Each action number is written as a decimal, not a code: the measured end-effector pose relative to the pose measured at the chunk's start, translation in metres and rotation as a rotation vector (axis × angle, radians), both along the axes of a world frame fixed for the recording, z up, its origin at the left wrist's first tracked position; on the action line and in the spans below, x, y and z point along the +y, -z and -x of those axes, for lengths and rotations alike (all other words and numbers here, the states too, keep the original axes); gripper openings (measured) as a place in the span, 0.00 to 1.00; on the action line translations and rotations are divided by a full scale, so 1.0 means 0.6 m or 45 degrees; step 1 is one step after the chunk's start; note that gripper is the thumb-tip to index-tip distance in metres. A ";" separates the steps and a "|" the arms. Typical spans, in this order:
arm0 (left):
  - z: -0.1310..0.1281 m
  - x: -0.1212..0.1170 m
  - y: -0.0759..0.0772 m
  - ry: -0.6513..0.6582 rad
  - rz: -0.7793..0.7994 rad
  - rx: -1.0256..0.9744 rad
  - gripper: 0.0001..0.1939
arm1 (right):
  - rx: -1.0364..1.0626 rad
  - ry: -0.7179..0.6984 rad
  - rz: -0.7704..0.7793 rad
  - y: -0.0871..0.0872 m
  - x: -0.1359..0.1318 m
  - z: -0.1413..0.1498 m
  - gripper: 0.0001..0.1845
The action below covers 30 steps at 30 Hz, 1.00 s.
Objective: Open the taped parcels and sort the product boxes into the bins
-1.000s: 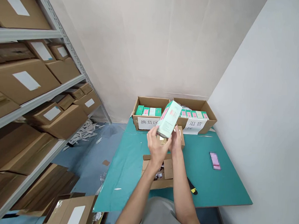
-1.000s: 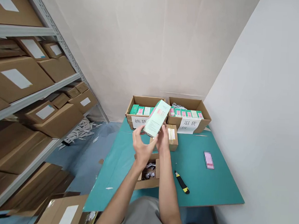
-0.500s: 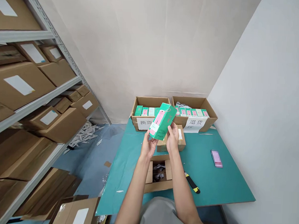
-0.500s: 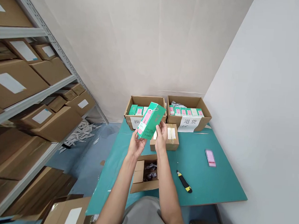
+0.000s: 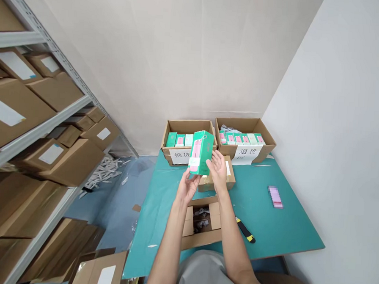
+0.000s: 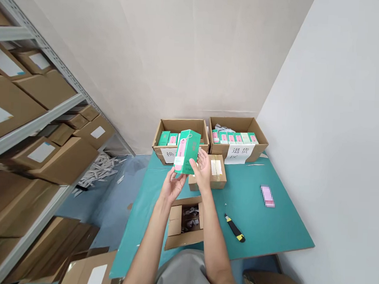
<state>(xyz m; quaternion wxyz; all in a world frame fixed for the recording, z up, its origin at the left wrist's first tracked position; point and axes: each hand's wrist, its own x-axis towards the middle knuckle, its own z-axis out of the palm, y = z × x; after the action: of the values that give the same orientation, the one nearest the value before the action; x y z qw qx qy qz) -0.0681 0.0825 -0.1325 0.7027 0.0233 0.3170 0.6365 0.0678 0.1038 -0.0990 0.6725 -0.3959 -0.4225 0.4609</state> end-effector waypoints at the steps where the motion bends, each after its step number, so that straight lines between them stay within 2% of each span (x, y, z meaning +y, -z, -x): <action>1: -0.001 0.003 0.004 -0.009 -0.050 0.095 0.15 | -0.019 -0.006 0.026 0.006 0.004 -0.001 0.43; 6: -0.010 0.017 0.019 -0.011 -0.284 0.599 0.40 | -0.028 -0.051 0.122 0.037 0.026 0.002 0.29; 9: -0.010 0.032 0.026 -0.003 -0.439 0.813 0.49 | 0.018 -0.085 0.164 0.063 0.038 0.001 0.24; 11: -0.006 0.043 0.028 -0.034 -0.494 0.944 0.48 | 0.073 -0.116 0.192 0.085 0.044 0.000 0.25; 13: 0.000 0.053 0.028 -0.077 -0.484 1.048 0.42 | 0.116 -0.136 0.230 0.108 0.048 -0.002 0.30; 15: 0.004 0.060 0.026 -0.097 -0.431 1.050 0.36 | 0.118 -0.147 0.272 0.127 0.050 -0.005 0.35; 17: 0.007 0.065 0.025 -0.089 -0.356 0.954 0.33 | 0.093 -0.152 0.300 0.137 0.053 -0.009 0.36; 22: 0.004 0.078 0.043 -0.009 -0.254 0.813 0.42 | 0.090 -0.202 0.332 0.144 0.072 -0.019 0.35; 26: 0.001 0.100 0.069 0.109 -0.250 0.855 0.40 | 0.170 -0.173 0.377 0.161 0.103 -0.022 0.31; 30: 0.003 0.140 0.093 0.216 -0.177 0.927 0.39 | 0.142 -0.104 0.424 0.172 0.143 -0.019 0.29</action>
<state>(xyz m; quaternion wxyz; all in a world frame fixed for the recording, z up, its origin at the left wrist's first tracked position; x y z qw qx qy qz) -0.0699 0.1663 -0.1886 0.5912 0.3217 0.4988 0.5461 0.0795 0.1896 -0.2020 0.6008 -0.4581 -0.3183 0.5727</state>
